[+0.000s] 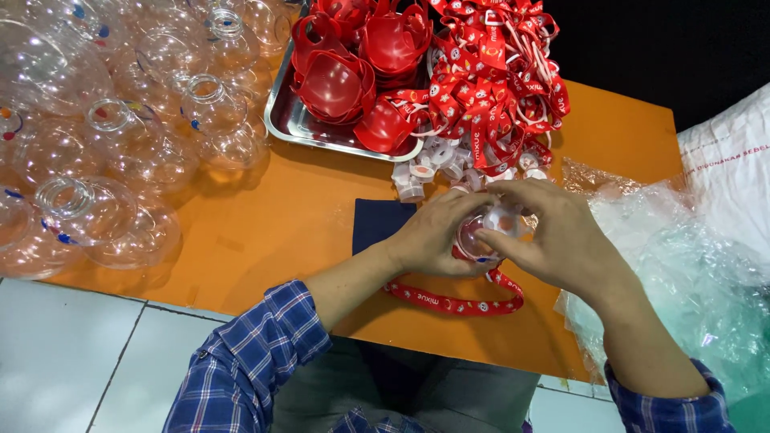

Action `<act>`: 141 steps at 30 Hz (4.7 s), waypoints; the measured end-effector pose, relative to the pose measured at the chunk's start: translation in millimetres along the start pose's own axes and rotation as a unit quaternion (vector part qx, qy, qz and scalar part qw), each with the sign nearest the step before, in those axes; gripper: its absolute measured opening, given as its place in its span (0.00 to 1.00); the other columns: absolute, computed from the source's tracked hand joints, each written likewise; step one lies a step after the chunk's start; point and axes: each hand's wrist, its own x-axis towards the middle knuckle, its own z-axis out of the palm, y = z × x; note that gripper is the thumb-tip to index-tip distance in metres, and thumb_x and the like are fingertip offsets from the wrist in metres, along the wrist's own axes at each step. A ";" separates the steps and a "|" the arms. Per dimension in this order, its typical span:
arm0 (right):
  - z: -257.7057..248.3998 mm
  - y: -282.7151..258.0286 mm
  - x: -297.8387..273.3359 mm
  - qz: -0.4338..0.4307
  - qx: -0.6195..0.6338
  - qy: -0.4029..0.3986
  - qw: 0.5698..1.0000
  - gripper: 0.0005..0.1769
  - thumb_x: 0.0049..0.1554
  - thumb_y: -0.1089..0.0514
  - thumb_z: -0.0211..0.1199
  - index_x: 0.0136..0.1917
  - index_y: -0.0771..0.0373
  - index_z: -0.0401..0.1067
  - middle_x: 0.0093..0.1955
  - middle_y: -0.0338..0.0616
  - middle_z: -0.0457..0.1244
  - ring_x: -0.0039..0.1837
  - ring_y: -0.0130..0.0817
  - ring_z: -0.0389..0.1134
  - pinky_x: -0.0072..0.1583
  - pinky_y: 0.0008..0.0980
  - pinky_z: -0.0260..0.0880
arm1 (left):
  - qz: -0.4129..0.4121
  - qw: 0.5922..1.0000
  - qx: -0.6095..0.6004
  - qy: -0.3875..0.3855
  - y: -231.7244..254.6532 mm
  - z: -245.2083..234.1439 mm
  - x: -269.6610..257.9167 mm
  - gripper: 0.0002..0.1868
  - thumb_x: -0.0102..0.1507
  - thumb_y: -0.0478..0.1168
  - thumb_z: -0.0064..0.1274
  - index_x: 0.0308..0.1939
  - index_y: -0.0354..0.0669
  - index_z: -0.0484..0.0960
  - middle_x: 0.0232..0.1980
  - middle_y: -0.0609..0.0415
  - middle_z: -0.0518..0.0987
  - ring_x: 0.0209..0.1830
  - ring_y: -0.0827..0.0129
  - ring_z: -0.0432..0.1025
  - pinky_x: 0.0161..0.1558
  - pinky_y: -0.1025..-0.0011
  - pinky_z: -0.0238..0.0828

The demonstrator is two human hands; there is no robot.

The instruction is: Attaching a red strap to a clear plastic container and placing it into a plastic bag

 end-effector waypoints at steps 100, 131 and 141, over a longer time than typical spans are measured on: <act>67.2 23.8 -78.5 0.232 0.383 0.103 0.888 0.39 0.69 0.33 0.36 0.56 0.67 0.77 0.57 0.64 0.68 0.67 0.57 0.66 0.73 0.53 0.57 | -0.183 0.981 -0.051 0.039 73.2 -7.8 -6.4 0.63 0.46 0.59 0.70 0.79 0.50 0.52 0.55 0.38 0.80 0.57 0.42 0.75 0.60 0.49 0.70; 140.8 51.5 -133.1 0.142 0.397 0.251 0.871 0.25 0.70 0.53 0.45 0.69 0.75 0.66 0.60 0.70 0.66 0.65 0.55 0.66 0.67 0.54 0.65 | -0.051 0.991 -0.060 0.107 54.4 -10.5 -28.5 0.56 0.55 0.59 0.62 0.79 0.40 0.53 0.70 0.38 0.70 0.70 0.44 0.65 0.72 0.47 0.56; 107.4 30.1 -173.7 0.127 0.146 0.435 0.879 0.09 0.63 0.61 0.62 0.53 0.69 0.75 0.53 0.53 0.68 0.58 0.43 0.70 0.58 0.35 0.72 | 0.017 0.978 0.089 0.189 104.1 41.9 -100.4 0.14 0.64 0.45 0.50 0.43 0.37 0.79 0.35 0.50 0.80 0.33 0.60 0.74 0.40 0.64 0.67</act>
